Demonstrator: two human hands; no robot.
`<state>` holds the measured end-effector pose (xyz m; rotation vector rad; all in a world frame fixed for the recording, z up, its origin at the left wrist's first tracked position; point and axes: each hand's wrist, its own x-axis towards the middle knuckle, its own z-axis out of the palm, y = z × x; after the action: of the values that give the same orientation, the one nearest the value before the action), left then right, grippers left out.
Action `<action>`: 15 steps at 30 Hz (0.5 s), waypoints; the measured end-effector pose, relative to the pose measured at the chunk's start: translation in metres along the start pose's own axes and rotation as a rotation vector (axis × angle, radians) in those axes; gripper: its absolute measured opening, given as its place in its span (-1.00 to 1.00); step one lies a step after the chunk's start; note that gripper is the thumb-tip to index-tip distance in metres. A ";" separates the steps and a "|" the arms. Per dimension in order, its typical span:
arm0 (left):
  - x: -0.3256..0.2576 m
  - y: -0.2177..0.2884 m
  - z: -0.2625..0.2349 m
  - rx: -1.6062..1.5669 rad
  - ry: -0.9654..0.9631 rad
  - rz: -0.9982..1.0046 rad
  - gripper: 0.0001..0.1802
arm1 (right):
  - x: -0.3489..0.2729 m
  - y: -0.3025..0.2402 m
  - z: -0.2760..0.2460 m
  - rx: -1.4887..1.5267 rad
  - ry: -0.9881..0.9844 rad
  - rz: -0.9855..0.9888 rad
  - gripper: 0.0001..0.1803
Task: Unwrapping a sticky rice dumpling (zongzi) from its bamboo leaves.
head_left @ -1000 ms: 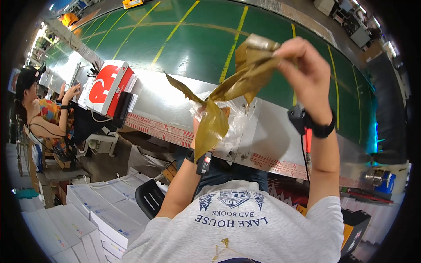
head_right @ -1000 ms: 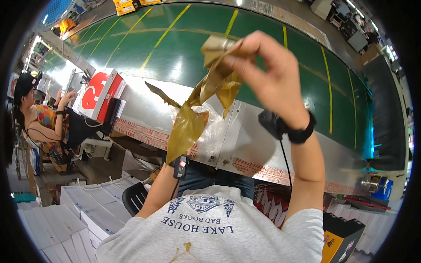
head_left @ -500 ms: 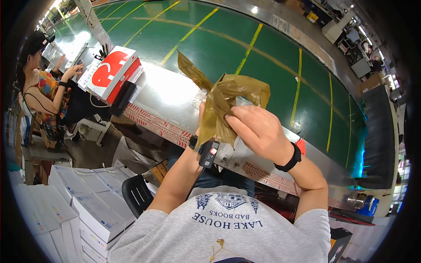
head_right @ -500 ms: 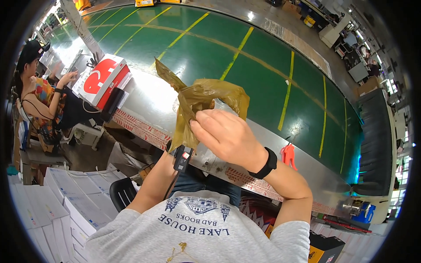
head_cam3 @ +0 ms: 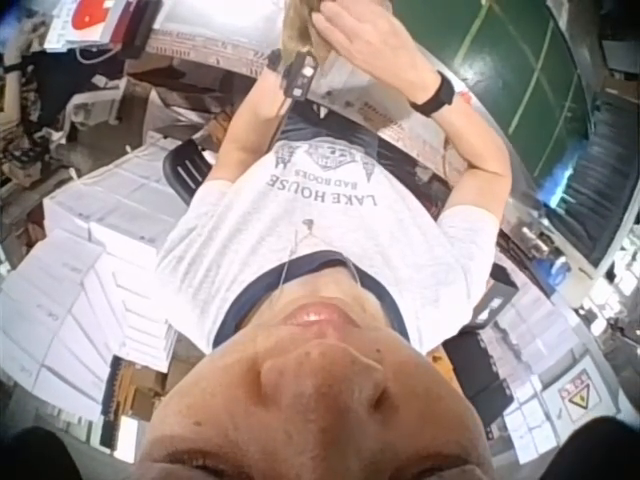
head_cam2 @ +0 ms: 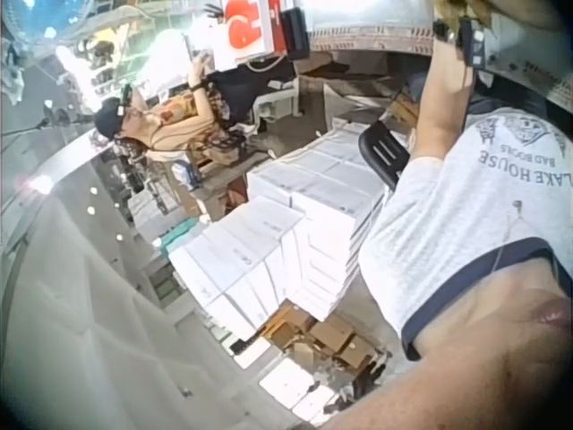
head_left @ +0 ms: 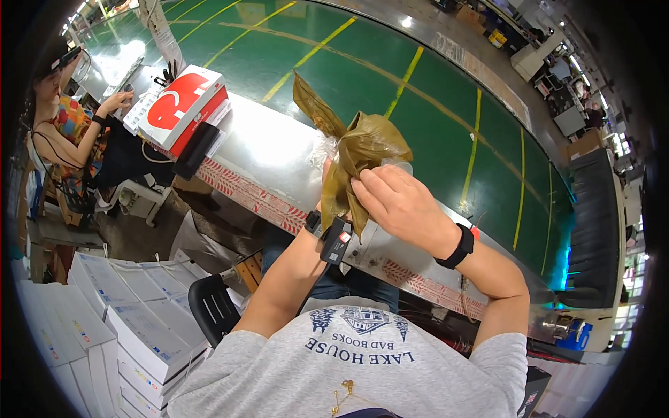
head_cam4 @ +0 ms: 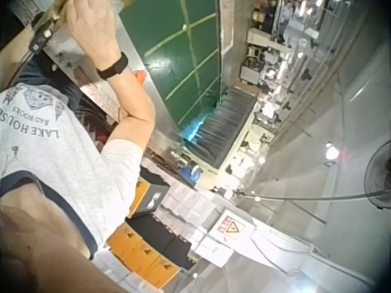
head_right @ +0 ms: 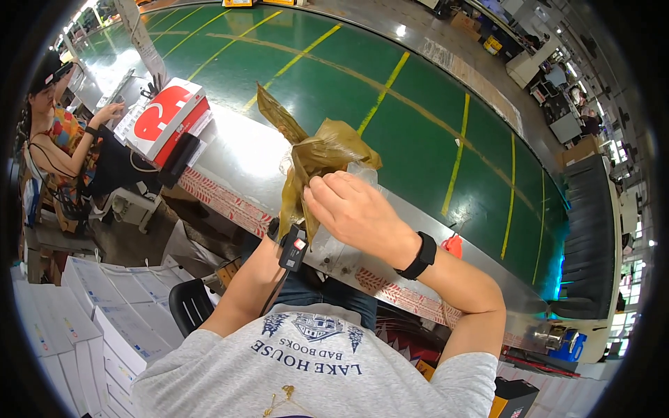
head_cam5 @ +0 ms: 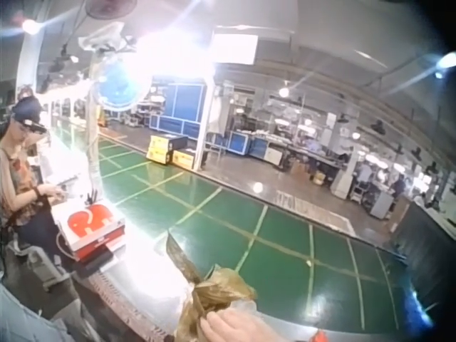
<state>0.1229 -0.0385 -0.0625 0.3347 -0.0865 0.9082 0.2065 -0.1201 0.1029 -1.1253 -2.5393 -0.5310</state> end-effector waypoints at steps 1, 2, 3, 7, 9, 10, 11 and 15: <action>0.000 -0.001 -0.001 -0.029 -0.012 -0.001 -0.24 | 0.000 -0.001 0.000 0.000 -0.015 -0.004 -0.59; -0.001 -0.002 -0.001 -0.069 -0.028 -0.003 -0.23 | 0.000 -0.001 0.000 0.000 -0.031 -0.007 -0.59; -0.002 -0.003 -0.002 -0.082 -0.048 0.002 -0.23 | 0.000 -0.001 0.000 -0.001 -0.032 -0.007 -0.59; -0.004 -0.002 0.000 0.095 -0.017 0.047 -0.23 | 0.001 0.001 -0.001 0.019 -0.048 -0.028 -0.62; -0.004 -0.002 0.002 0.094 0.009 0.027 -0.25 | 0.001 0.002 0.000 0.040 -0.040 -0.038 -0.64; -0.004 -0.002 0.003 0.083 0.014 0.021 -0.26 | 0.001 0.002 0.001 0.052 -0.019 -0.053 -0.65; -0.004 -0.002 0.005 0.074 0.016 0.016 -0.26 | 0.001 0.002 0.001 0.066 -0.004 -0.061 -0.67; -0.004 -0.001 0.007 0.007 0.020 -0.007 -0.30 | 0.003 0.004 0.001 0.069 -0.026 -0.068 -0.70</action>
<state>0.1214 -0.0443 -0.0567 0.3325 -0.0640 0.9053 0.2075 -0.1155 0.1036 -1.0312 -2.6055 -0.4442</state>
